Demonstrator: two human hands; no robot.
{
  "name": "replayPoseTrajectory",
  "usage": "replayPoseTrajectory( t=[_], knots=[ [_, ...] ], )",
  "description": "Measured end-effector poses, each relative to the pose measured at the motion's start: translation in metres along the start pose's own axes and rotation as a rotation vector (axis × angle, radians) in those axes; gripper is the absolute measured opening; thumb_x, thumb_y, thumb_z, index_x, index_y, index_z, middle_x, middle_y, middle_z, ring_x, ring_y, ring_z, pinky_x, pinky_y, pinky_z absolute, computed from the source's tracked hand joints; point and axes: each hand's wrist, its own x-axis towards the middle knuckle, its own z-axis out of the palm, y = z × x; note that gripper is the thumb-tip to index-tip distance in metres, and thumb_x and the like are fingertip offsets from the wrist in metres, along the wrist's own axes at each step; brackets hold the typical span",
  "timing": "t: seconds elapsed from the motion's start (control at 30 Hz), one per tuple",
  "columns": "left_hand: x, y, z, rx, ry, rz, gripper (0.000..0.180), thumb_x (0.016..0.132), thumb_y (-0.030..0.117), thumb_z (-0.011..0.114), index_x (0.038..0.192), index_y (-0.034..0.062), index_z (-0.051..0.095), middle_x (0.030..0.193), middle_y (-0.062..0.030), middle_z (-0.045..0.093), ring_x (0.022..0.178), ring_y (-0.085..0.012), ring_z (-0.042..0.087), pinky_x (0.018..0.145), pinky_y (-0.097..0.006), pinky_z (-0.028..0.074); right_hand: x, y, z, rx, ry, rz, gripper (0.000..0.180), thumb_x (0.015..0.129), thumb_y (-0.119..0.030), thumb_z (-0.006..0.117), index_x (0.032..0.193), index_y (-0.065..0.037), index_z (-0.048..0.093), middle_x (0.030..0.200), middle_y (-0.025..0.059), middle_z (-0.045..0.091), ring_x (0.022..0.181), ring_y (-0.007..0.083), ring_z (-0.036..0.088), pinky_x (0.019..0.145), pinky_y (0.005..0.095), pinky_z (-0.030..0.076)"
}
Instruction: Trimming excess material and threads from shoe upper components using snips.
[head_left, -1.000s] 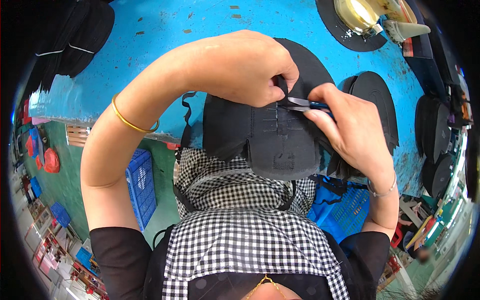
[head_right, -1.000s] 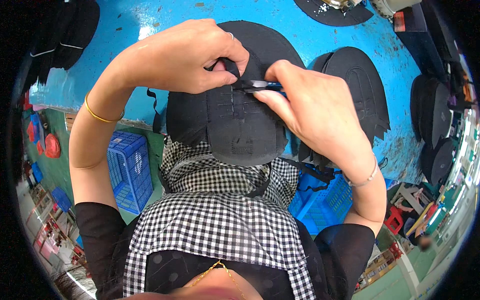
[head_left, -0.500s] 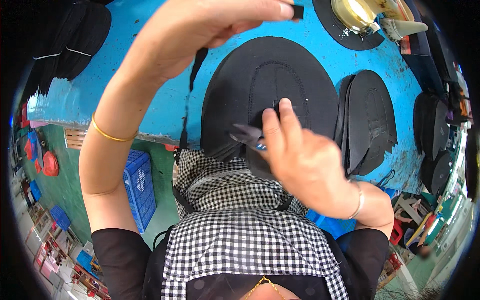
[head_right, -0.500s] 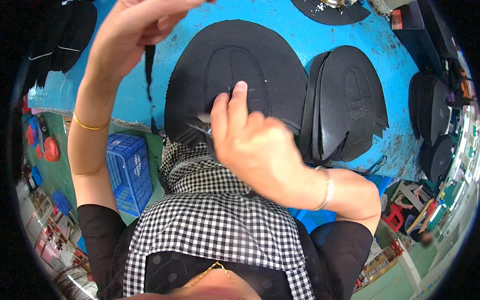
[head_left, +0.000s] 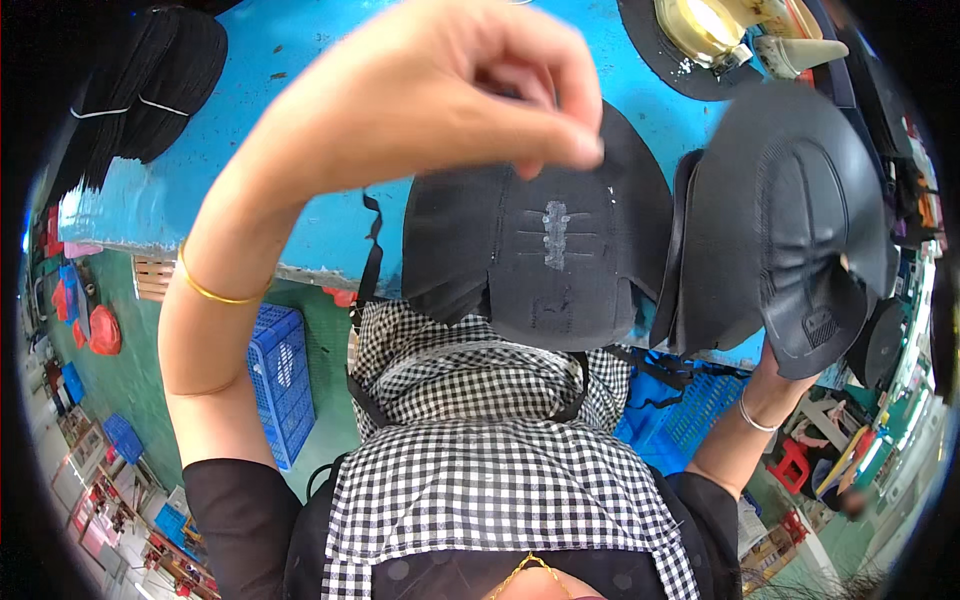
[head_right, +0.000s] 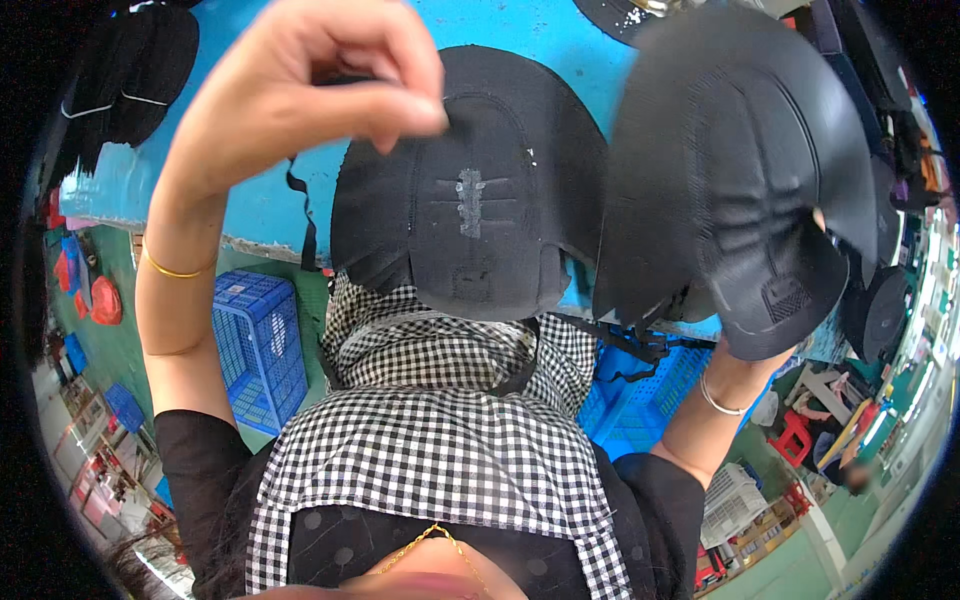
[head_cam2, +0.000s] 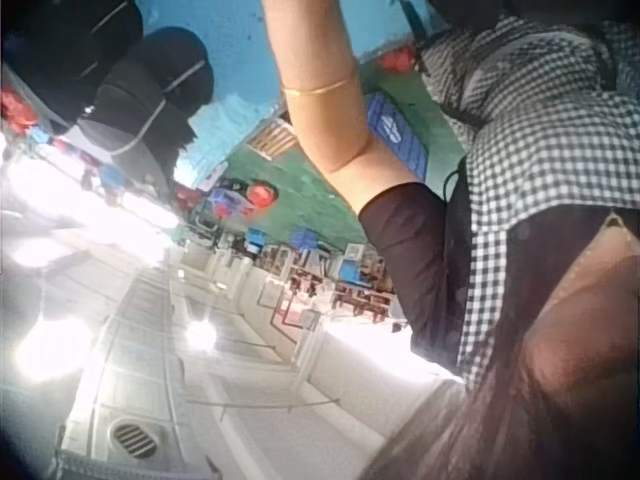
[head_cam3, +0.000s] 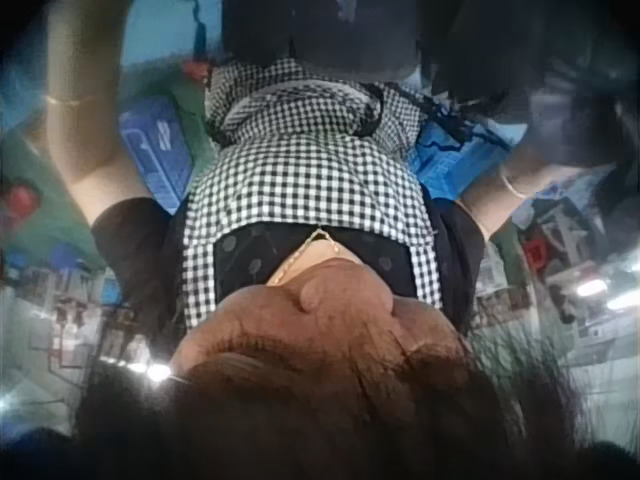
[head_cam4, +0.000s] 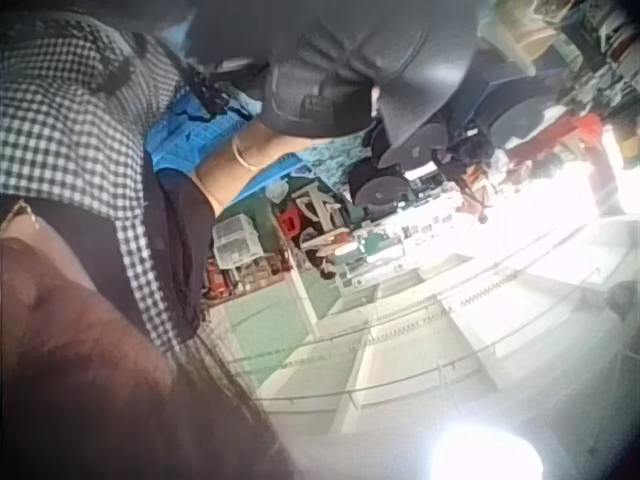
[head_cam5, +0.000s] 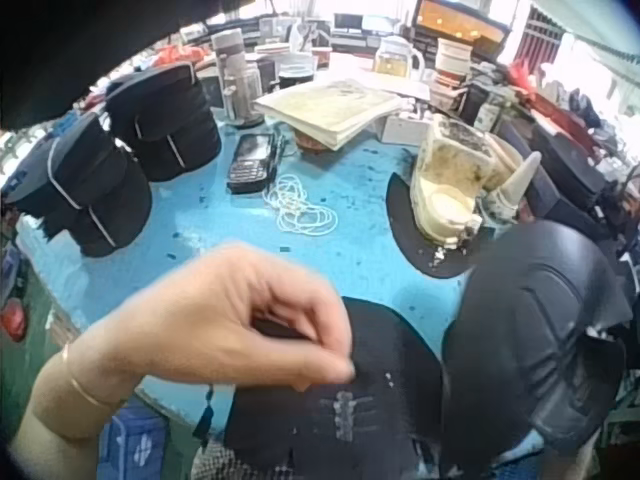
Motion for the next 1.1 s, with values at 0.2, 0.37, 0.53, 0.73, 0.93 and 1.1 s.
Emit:
replayPoseTrajectory(
  t=[0.2, 0.37, 0.53, 0.73, 0.93, 1.1],
  knots=[
    [0.015, -0.017, 0.024, 0.305, -0.291, 0.072, 0.013, 0.07, 0.011, 0.077, 0.075, 0.0018, 0.068, 0.068, -0.0079, 0.065, 0.064, -0.0204, 0.061, 0.065, -0.029, 0.049, -0.023, 0.032, -0.035, 0.38, 0.11, 0.82, 0.035, 0.103, -0.023, 0.049, 0.127, 0.001, 0.056, 0.105, 0.0051, 0.063, 0.062, 0.0043, 0.049, 0.053, 0.0181, 0.037],
    [0.023, -0.023, 0.032, 0.507, -0.355, 0.129, 0.01, 0.071, 0.013, 0.075, 0.071, 0.0054, 0.068, 0.07, -0.0073, 0.067, 0.067, -0.0268, 0.063, 0.065, -0.036, 0.05, -0.019, 0.005, -0.032, 0.669, 0.158, 0.775, 0.029, 0.104, -0.02, 0.044, 0.127, -0.002, 0.048, 0.077, -0.0014, 0.044, 0.052, 0.0023, 0.03, 0.045, 0.0203, 0.022],
    [0.021, -0.03, 0.038, 0.645, -0.29, 0.244, 0.01, 0.071, 0.015, 0.075, 0.075, 0.0081, 0.069, 0.072, -0.0064, 0.067, 0.07, -0.027, 0.064, 0.067, -0.038, 0.049, -0.005, -0.068, 0.012, 0.516, -0.239, 0.345, 0.017, 0.098, -0.008, 0.051, 0.114, -0.003, 0.051, 0.078, 0.003, 0.053, 0.06, 0.0096, 0.049, 0.05, 0.0239, 0.037],
    [0.025, -0.037, 0.023, 0.843, -0.16, 0.406, 0.013, 0.07, 0.014, 0.076, 0.078, 0.0068, 0.069, 0.071, -0.0072, 0.066, 0.07, -0.0265, 0.064, 0.066, -0.038, 0.049, 0.03, -0.117, 0.073, 0.158, -0.717, -0.443, 0.02, 0.074, -0.006, 0.071, 0.088, -0.009, 0.057, 0.073, 0.0044, 0.056, 0.065, 0.0233, 0.059, 0.055, 0.0349, 0.048],
    [0.031, -0.038, 0.018, 0.675, -0.231, 0.207, 0.013, 0.071, 0.012, 0.07, 0.079, 0.0021, 0.068, 0.07, -0.0107, 0.066, 0.065, -0.0273, 0.064, 0.064, -0.035, 0.05, 0.044, -0.12, 0.076, 0.154, -0.849, -0.518, 0.016, 0.078, -0.008, 0.068, 0.086, -0.01, 0.054, 0.067, 0.0043, 0.051, 0.063, 0.0221, 0.059, 0.052, 0.0359, 0.046],
    [0.031, -0.037, 0.021, 0.686, -0.208, 0.213, 0.011, 0.071, 0.009, 0.066, 0.078, 0.0011, 0.068, 0.069, -0.0122, 0.065, 0.065, -0.0283, 0.063, 0.064, -0.036, 0.05, 0.05, -0.118, 0.084, 0.079, -0.731, -0.459, 0.017, 0.08, -0.008, 0.068, 0.088, -0.011, 0.054, 0.067, 0.0052, 0.052, 0.062, 0.0237, 0.06, 0.052, 0.0365, 0.045]
  ],
)
